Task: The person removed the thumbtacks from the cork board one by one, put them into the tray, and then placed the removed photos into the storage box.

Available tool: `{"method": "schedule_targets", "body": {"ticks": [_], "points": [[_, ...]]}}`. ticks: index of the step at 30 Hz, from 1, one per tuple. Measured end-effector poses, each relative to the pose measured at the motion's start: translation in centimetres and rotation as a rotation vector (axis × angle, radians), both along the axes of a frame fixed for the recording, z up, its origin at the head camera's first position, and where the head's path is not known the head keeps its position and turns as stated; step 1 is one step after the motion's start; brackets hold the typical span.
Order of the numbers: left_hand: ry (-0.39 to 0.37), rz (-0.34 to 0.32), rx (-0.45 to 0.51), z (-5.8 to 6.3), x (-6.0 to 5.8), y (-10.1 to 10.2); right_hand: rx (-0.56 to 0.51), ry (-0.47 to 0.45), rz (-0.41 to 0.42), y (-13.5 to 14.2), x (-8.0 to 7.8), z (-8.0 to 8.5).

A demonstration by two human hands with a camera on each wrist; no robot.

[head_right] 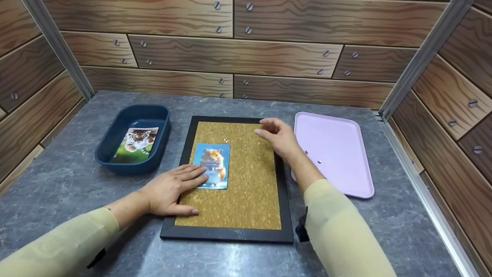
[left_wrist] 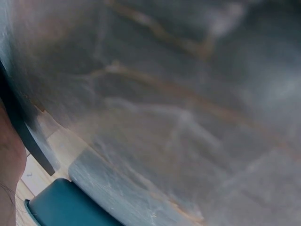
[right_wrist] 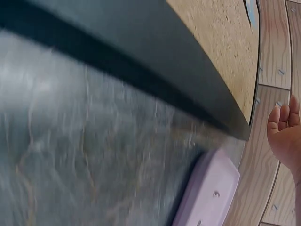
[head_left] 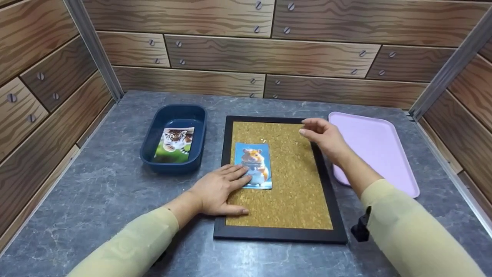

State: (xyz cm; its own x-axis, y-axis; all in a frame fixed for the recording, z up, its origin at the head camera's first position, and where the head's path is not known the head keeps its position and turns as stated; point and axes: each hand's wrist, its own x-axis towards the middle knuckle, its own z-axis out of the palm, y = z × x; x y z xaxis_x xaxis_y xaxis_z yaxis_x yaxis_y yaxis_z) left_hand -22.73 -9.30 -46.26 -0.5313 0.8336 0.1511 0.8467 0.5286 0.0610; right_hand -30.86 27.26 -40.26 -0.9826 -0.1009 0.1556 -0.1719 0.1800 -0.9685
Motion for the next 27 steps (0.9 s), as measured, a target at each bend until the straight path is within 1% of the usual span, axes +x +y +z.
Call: {"method": "schedule_targets", "body": {"ticks": [4,8,11,15,23,27], "points": [[0.000,0.003,-0.004,0.1,-0.1,0.1,-0.017,-0.018,0.004,-1.1,-0.1,-0.3],[-0.012,0.011,-0.017,0.0,-0.2,0.1,0.004,-0.066,0.010,-2.0,-0.1,-0.5],[-0.010,0.015,-0.023,0.0,-0.2,0.0,0.027,-0.098,0.020,-2.7,-0.1,-0.8],[-0.001,0.018,-0.024,0.0,-0.1,0.0,0.030,-0.128,0.033,-3.4,-0.1,-1.3],[0.001,0.018,-0.018,0.0,-0.1,-0.1,0.023,-0.092,0.047,-4.4,-0.2,-2.0],[0.001,0.013,-0.007,-0.1,-0.1,-0.1,0.022,-0.089,0.061,-5.2,-0.3,-2.3]]}}
